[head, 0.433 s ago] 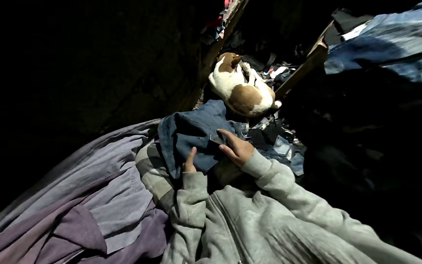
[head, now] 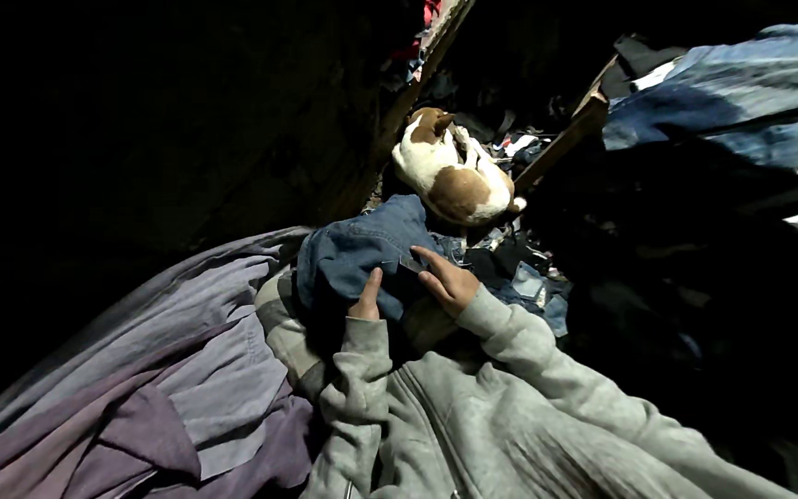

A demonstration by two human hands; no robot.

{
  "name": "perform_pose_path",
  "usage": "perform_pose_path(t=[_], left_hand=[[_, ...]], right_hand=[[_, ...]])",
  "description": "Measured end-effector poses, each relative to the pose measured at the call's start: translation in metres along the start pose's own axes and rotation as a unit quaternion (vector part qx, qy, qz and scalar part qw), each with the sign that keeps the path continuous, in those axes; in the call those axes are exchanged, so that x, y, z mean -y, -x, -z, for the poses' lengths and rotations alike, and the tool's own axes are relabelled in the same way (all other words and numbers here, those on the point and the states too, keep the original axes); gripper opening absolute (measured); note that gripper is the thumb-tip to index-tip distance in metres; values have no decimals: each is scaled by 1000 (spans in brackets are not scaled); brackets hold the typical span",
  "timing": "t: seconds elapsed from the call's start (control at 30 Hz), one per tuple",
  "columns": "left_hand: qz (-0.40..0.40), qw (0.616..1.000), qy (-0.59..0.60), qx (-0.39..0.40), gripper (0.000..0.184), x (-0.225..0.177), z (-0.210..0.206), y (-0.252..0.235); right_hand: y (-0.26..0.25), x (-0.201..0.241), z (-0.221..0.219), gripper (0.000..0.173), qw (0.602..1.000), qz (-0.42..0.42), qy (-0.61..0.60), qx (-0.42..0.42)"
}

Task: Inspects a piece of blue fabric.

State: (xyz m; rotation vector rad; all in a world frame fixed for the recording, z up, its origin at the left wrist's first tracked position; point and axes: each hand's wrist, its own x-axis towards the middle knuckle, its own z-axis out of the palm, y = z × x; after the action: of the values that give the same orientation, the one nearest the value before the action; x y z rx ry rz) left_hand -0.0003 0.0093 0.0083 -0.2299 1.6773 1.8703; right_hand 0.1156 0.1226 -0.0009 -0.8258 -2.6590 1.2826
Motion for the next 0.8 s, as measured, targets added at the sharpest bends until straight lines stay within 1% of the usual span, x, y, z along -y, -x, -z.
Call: perform_pose_path(t=[0.1, 0.23, 0.33, 0.4, 0.5, 0.53, 0.57, 0.63, 0.8], left_hand=[[-53, 998, 17, 9, 39, 6, -2, 1], [-91, 995, 20, 26, 42, 8, -5, 3], [-86, 996, 22, 24, 39, 9, -4, 5], [-76, 997, 7, 31, 47, 6, -1, 9], [-39, 999, -21, 17, 40, -10, -4, 21], [-48, 999, -14, 8, 37, -8, -3, 21], [-74, 997, -2, 1, 33, -1, -2, 18], [-104, 994, 15, 1, 32, 6, -2, 18], [-121, 992, 29, -4, 25, 8, 1, 20]], right_hand=[[1, -1, 1, 56, 1000, 2, -21, -1], [7, 3, -4, 55, 995, 70, -62, -39], [7, 10, -6, 53, 992, 95, -57, -52], [5, 13, -5, 53, 994, 92, -43, -45], [3, 17, -5, 54, 995, 88, -30, -42], [3, 18, -5, 54, 995, 87, -25, -41], [3, 20, -5, 54, 995, 87, -19, -42], [1, 24, -5, 53, 994, 95, 0, -52], [-7, 24, -11, 54, 989, 131, 13, -68]])
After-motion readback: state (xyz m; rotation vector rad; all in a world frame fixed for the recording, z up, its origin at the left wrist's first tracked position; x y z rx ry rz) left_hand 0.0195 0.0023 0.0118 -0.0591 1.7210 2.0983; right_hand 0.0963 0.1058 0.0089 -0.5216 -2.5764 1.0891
